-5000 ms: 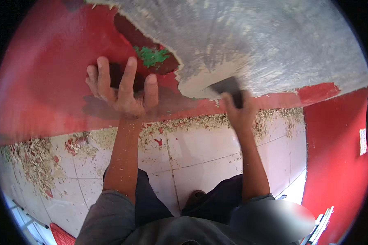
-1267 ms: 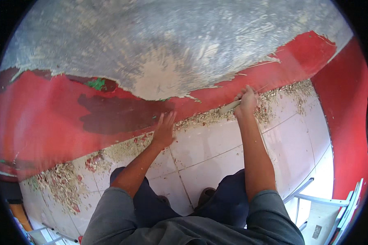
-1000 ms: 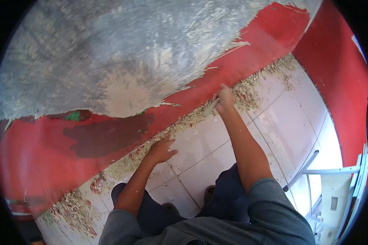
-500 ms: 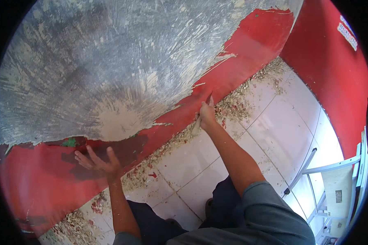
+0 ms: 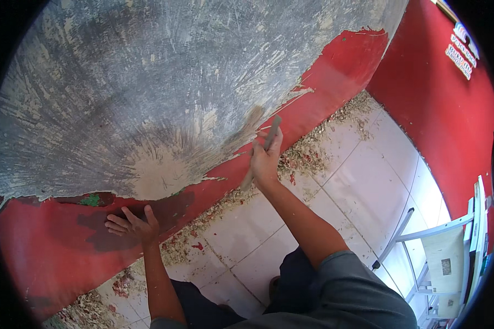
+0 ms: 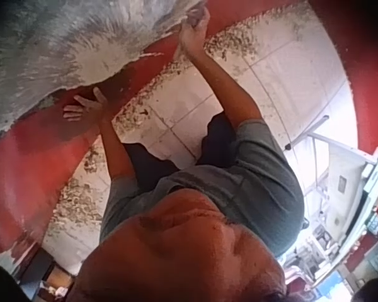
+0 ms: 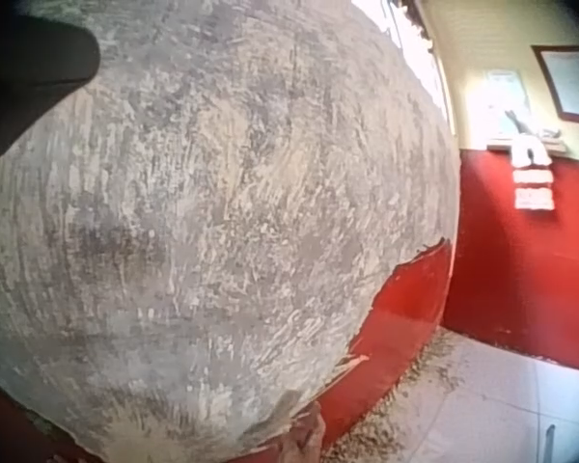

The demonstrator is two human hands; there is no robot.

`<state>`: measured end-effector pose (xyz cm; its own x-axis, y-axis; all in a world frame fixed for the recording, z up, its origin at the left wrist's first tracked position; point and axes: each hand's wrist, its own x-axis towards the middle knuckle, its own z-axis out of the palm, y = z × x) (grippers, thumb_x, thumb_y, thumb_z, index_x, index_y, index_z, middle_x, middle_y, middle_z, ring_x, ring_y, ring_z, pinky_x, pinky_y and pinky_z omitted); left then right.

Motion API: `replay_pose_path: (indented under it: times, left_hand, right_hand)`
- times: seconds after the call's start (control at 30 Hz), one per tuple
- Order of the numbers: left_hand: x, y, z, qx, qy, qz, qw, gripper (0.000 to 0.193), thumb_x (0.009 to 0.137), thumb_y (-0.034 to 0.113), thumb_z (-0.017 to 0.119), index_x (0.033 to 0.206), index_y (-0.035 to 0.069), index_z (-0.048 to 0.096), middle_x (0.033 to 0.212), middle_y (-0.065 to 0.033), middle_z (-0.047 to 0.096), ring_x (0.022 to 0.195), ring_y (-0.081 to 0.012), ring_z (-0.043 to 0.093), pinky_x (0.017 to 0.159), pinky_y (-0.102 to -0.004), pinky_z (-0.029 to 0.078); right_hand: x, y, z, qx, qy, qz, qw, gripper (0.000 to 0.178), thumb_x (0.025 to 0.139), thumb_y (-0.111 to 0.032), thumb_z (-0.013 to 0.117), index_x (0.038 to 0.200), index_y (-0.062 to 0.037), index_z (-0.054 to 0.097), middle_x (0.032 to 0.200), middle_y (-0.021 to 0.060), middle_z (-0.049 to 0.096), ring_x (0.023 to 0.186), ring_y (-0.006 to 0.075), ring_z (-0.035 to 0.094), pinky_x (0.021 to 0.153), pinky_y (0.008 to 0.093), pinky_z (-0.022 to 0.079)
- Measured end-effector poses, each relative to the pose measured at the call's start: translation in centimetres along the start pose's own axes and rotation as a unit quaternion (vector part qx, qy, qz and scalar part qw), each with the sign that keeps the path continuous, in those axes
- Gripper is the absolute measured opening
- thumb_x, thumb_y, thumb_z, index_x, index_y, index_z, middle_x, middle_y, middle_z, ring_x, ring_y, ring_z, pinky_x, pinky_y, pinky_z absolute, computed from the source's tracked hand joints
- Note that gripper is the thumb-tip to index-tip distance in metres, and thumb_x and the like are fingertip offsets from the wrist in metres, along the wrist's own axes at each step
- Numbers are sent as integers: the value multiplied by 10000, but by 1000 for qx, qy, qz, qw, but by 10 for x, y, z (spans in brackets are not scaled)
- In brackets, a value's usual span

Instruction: Scrape old red and green paint off a wall using a metal putty knife.

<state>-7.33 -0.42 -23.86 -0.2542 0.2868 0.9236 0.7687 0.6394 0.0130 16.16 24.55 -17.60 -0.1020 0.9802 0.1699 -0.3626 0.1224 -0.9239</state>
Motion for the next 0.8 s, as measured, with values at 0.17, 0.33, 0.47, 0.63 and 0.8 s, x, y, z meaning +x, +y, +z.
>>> replay_pose_path:
  times: [0.17, 0.33, 0.47, 0.63, 0.8]
  left_hand:
    - [-2, 8, 4, -17, 17, -11, 1000, 705, 879, 505, 512, 1444, 174, 250, 1521, -200, 38, 1391, -426, -16, 1071, -594, -11]
    - [-6, -1, 5, -1, 39, -7, 999, 677, 887, 496, 497, 1437, 175, 268, 1519, -198, 70, 1391, -423, 24, 1076, -590, 11]
    - [-5, 3, 11, 11, 76, 7, 997, 663, 893, 512, 466, 1434, 180, 278, 1517, -195, 87, 1392, -411, 47, 1085, -572, 33]
    - [-8, 7, 18, 4, 83, 21, 996, 655, 900, 488, 476, 1422, 140, 289, 1517, -191, 96, 1391, -413, 48, 1080, -570, 33]
    - [-6, 1, 16, 18, 104, 33, 994, 632, 896, 491, 479, 1400, 139, 335, 1506, -195, 140, 1386, -418, 78, 1082, -575, 68]
  right_hand:
    - [49, 48, -63, -153, 46, -77, 984, 751, 759, 92, 402, 1437, -103, 144, 1347, 130, 394, 859, 177, 548, 668, 296, 479]
    - [23, 36, -33, -465, 61, -247, 848, 737, 749, 101, 399, 1443, -63, 212, 1387, 166, 371, 1165, 312, 469, 956, 363, 408]
    - [25, 38, -7, -323, 52, -238, 915, 701, 736, 62, 453, 1410, 3, 272, 1386, 261, 324, 1300, 390, 316, 1079, 412, 248]
    - [108, -21, 5, -296, 218, -285, 885, 668, 696, 86, 395, 1361, 41, 350, 1396, 258, 342, 1297, 388, 338, 1092, 393, 252]
    - [79, 7, -19, -251, 76, -291, 920, 636, 729, 65, 404, 1362, 26, 354, 1367, 258, 389, 1281, 343, 385, 1068, 364, 301]
